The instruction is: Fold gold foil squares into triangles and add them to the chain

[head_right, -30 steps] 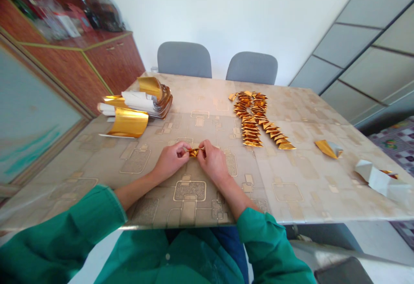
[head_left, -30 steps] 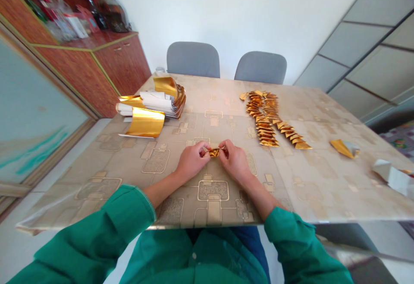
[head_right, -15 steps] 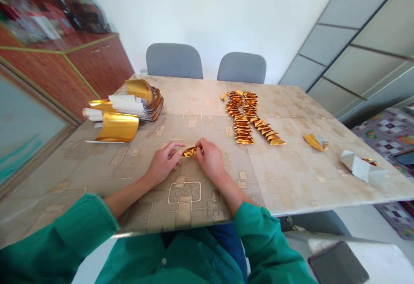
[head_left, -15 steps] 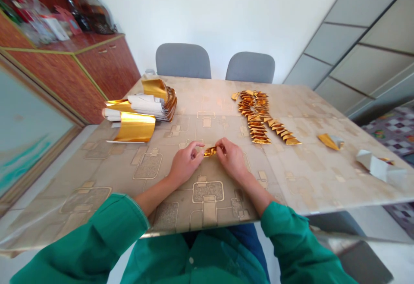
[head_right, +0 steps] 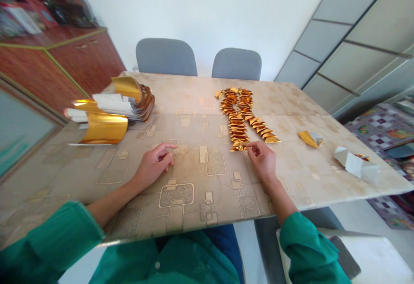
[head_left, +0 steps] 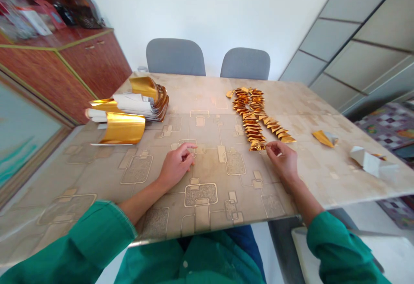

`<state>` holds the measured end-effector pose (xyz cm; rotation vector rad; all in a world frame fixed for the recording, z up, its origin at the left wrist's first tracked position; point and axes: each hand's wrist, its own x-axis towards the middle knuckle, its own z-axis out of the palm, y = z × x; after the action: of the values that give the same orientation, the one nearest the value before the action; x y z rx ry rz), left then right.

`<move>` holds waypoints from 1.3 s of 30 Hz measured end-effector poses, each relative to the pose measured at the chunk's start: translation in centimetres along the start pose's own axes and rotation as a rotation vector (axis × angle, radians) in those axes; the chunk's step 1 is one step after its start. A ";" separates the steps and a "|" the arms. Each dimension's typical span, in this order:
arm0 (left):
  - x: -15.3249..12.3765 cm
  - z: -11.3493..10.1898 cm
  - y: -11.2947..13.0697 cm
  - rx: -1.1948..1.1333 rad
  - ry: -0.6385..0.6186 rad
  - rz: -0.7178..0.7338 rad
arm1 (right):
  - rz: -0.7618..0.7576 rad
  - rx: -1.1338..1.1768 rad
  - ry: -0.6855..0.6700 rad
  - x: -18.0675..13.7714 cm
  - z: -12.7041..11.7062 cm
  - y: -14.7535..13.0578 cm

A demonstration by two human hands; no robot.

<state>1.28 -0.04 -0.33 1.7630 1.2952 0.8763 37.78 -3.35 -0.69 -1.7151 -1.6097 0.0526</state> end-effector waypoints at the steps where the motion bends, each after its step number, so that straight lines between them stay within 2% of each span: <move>1: 0.0 0.0 0.0 -0.002 0.000 -0.001 | 0.001 -0.013 0.000 0.0 -0.1 0.3; 17: 0.0 -0.1 -0.2 -0.005 0.004 -0.004 | -0.011 -0.211 0.009 1.6 1.0 1.3; 27: 0.0 -0.2 -0.2 0.001 -0.020 0.017 | 0.017 -0.272 -0.032 1.6 1.2 1.4; 39: 0.1 -0.2 -0.4 -0.007 -0.032 0.041 | -0.034 -0.336 -0.064 1.2 1.0 1.1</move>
<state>0.97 0.16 -0.56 1.7968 1.2383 0.8700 38.42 -1.78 -1.42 -1.9532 -1.7720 -0.1923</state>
